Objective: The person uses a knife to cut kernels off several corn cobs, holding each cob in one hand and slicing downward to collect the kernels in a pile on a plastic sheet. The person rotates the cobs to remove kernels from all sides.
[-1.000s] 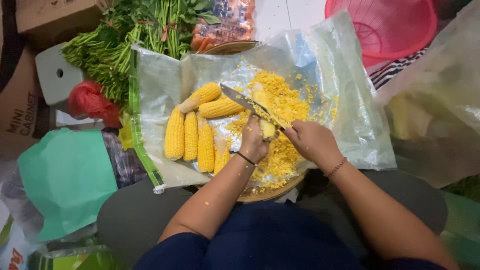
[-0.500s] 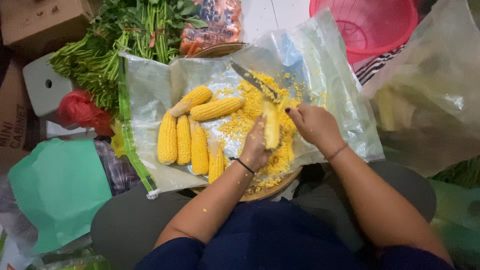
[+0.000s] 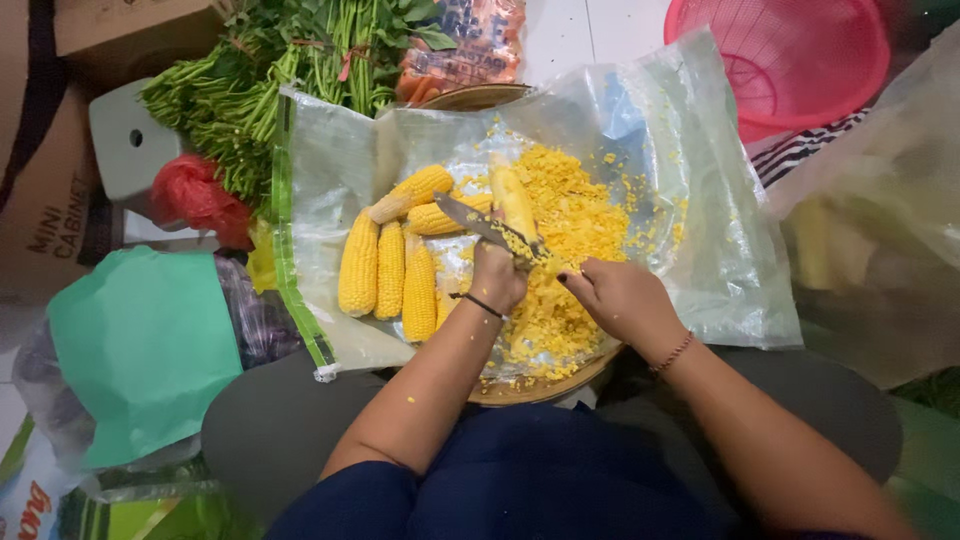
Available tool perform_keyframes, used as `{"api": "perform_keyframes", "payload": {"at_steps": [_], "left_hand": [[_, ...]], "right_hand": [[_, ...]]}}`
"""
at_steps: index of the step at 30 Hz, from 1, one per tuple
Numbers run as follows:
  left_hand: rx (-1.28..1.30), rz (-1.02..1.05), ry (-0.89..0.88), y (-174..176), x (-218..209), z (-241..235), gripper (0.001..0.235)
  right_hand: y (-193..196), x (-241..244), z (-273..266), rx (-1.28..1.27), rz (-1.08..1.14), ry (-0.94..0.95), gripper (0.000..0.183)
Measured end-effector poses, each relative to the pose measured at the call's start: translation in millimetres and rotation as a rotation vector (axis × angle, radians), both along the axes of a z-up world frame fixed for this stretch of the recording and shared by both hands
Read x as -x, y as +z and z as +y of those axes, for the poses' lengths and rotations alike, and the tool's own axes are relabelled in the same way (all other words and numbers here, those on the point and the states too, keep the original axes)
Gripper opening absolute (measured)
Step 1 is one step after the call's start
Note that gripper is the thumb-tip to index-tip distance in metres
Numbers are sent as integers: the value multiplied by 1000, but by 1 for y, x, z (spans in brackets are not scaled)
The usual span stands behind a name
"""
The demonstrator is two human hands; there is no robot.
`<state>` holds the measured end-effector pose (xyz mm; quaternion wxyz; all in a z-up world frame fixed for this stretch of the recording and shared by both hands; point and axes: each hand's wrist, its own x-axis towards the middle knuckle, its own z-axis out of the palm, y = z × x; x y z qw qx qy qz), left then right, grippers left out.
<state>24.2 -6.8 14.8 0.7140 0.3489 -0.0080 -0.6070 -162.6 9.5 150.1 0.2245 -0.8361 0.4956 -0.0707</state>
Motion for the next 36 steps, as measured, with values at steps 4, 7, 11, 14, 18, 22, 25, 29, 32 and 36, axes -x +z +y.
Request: {"api": "perform_keyframes", "payload": {"at_steps": [4,7,11,14,18,22,25,29,32,36], "left_hand": [[-47,62,-38,0,12,5,31],[-54,31,-38,8,10,4,29],[-48,79,-54,23,14,10,29],[-137,63,-170,30,33,21,30],[-150,-35,-284,31,45,27,25],[32,70,-164,29,8,13,32],[34,137,-116,29,-6,7,28],[-33,96,-244,28,15,16,30],[-65,95,-311,33,22,20,31],[-23,117,-356,36,26,24,31]], "right_hand": [[-4,0,-5,28,36,8,54],[-5,-1,-8,31,49,6,53],[-8,2,-7,64,0,15,51],[-9,4,-16,32,-32,-33,48],[-7,13,-22,24,-29,-68,46],[-1,14,-8,-15,-6,-37,50],[3,12,-5,-27,10,-42,53],[4,12,-13,-11,22,-64,52],[5,10,-22,9,61,-77,52],[3,11,-25,39,26,-80,50]]}}
